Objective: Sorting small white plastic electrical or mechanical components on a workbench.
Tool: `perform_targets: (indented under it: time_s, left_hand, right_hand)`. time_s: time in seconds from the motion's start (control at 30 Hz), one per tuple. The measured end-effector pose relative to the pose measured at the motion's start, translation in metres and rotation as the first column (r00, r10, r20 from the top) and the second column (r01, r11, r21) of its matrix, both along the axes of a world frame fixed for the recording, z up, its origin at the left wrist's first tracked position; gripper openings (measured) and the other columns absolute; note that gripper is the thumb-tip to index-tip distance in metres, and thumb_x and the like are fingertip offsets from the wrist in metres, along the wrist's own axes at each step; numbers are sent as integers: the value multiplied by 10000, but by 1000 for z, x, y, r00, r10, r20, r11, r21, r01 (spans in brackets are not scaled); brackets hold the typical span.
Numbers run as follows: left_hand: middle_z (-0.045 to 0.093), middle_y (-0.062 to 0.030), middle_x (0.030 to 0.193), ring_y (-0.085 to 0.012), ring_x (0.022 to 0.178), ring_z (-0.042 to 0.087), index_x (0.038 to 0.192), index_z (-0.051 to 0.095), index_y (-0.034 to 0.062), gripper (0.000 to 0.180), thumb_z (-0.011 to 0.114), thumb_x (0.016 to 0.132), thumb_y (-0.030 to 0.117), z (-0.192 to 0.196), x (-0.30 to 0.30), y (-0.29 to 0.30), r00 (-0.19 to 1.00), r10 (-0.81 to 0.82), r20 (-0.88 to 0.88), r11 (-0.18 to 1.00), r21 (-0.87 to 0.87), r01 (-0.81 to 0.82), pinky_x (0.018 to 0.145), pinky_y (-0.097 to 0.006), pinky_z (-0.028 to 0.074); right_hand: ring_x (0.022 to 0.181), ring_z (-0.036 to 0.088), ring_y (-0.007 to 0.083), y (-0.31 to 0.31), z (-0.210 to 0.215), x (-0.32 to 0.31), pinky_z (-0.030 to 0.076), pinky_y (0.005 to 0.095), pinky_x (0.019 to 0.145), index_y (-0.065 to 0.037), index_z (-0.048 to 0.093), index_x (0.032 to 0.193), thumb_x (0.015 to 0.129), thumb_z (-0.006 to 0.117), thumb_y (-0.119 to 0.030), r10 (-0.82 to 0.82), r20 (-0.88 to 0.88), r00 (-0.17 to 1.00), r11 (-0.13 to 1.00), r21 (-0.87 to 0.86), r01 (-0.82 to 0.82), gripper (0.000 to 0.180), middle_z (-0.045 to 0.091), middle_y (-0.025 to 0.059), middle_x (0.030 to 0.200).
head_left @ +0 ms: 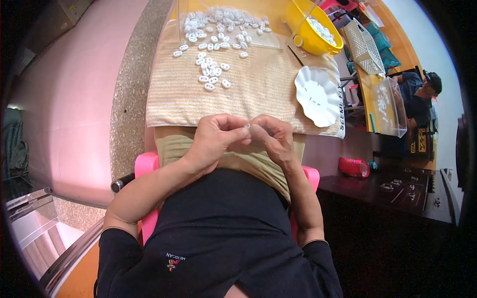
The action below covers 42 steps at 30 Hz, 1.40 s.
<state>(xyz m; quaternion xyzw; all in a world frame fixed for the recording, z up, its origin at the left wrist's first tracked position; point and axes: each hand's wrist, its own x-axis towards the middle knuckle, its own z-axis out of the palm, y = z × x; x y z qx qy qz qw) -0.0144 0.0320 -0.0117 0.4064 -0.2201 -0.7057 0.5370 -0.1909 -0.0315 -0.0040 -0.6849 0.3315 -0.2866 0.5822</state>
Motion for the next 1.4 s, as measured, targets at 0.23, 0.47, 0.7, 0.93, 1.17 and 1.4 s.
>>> perform_targets:
  time_s: [0.23,0.47,0.7,0.93,1.17,1.4]
  left_hand:
    - [677,-85,925,-146,796,664,1038,632,-9,185,672,864,38,-2,0,-2,998,0,-61,1000,-25,-1,740,-268,570]
    - [674,-79,933,-141,808,661,1039,631,-2,181,669,869,47,-2,1,-3,993,-8,-120,1000,-25,5,747,-264,568]
    - [673,-87,948,-151,812,663,1051,626,-5,189,662,870,36,0,3,-3,985,8,-174,1000,5,-7,749,-271,571]
    - [671,-92,939,-146,806,657,1026,625,-14,175,670,862,29,6,5,-2,975,40,-216,999,7,-40,739,-256,569]
    - [675,-96,945,-169,805,672,1042,616,-8,179,650,867,7,9,11,-3,957,126,-260,992,33,-122,749,-274,576]
    - [678,-85,934,-162,806,672,1047,620,0,177,644,872,4,15,17,-2,936,186,-299,982,25,-187,744,-274,568]
  right_hand:
    - [773,597,69,-3,-8,-4,488,207,703,35,659,949,938,612,-113,-16,67,998,993,115,8,156,665,30,840]
    - [793,607,76,-5,-4,-3,501,216,723,41,660,954,944,605,-119,-15,143,990,970,241,-20,169,666,43,872]
    - [816,622,95,-7,1,-1,520,229,737,52,653,992,954,577,-92,16,103,995,986,163,-32,167,664,58,882]
    - [808,641,115,-11,18,2,534,238,744,54,651,1010,956,576,-111,20,129,991,969,241,-51,189,669,68,886]
    - [719,590,94,-56,18,10,553,291,731,40,664,1002,918,624,-107,-43,42,998,983,179,35,174,630,36,815]
    - [761,590,70,-86,21,66,508,261,670,6,684,989,860,669,-40,55,-305,951,944,-294,-149,137,646,18,825]
